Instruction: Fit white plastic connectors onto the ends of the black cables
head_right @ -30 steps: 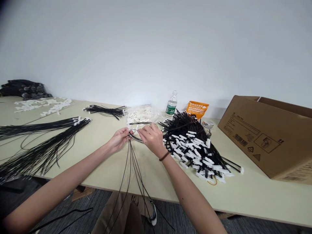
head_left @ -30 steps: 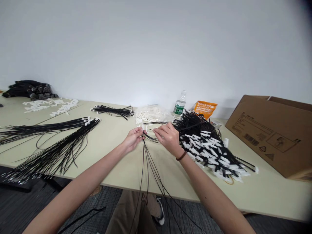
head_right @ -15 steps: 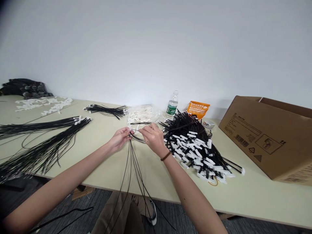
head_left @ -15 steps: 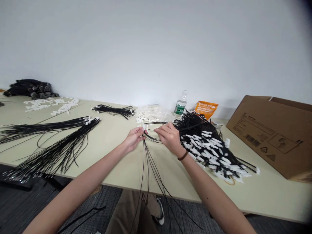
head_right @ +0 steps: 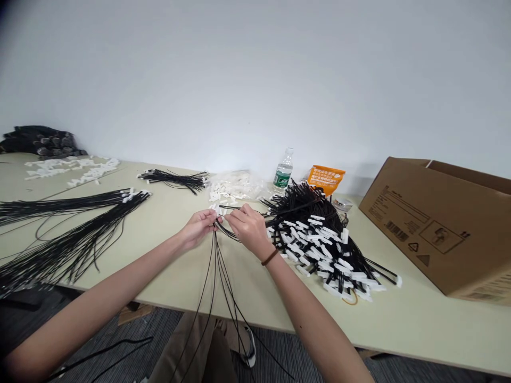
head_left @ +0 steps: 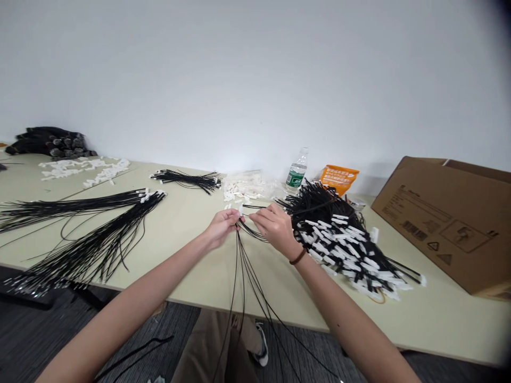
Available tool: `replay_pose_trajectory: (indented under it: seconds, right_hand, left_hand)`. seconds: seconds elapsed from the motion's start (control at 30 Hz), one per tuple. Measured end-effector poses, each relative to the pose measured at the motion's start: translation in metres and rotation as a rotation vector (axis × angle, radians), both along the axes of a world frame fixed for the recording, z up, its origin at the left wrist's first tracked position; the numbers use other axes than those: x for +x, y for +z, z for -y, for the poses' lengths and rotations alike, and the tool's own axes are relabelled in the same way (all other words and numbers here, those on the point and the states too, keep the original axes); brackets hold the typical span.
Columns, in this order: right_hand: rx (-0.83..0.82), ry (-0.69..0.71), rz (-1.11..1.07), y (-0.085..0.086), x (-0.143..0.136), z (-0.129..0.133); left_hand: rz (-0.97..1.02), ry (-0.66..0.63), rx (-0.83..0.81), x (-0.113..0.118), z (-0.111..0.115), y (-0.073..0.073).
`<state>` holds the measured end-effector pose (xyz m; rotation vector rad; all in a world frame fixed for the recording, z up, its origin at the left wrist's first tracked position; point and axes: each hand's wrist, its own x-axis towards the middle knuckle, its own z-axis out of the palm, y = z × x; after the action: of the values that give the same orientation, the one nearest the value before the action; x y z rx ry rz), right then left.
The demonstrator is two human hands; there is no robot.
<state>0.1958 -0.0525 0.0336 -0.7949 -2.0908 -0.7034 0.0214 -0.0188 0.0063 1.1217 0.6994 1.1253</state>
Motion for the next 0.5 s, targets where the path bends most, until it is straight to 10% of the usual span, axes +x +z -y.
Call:
replay_pose_trajectory:
  seconds: [0.5]
  right_hand:
    - [0.025, -0.055, -0.005, -0.0072, -0.0097, 0.0020]
  left_hand:
    - [0.060, 0.021, -0.037, 0.0048, 0.0032, 0.0005]
